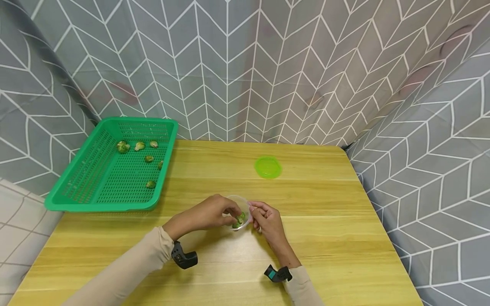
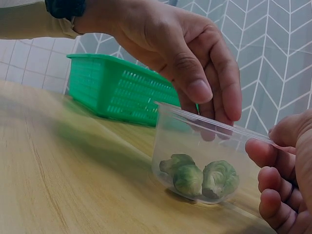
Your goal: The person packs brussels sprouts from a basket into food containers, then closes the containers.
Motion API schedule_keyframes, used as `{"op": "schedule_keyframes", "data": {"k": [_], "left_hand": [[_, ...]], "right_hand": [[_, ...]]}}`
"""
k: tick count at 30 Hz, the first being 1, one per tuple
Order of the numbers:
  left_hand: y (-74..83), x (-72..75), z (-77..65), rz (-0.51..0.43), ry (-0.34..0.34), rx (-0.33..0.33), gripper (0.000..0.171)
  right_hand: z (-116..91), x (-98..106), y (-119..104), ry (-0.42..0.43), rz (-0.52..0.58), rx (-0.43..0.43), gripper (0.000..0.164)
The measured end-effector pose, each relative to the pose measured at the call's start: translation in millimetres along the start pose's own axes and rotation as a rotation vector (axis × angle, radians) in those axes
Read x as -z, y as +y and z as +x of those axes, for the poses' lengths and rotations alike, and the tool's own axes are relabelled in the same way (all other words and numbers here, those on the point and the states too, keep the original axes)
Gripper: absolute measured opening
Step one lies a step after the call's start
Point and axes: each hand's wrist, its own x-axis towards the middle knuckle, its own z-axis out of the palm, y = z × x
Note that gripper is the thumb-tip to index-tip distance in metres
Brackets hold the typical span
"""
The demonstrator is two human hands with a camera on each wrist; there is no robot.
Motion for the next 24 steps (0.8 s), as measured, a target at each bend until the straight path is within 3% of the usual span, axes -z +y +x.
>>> {"op": "schedule_keyframes", "data": {"k": [10, 24], "left_hand": [[-0.5, 6.0, -3.8, 0.004, 0.050, 0.038, 0.018], [-6.0, 30.6, -15.0, 0.017, 0.156, 0.046, 0.023]], "right_hand": [[-1, 0, 0, 0.002, 0.003, -0.001, 0.028], [-1, 0, 0, 0.010, -0.019, 0.015, 0.026]]}}
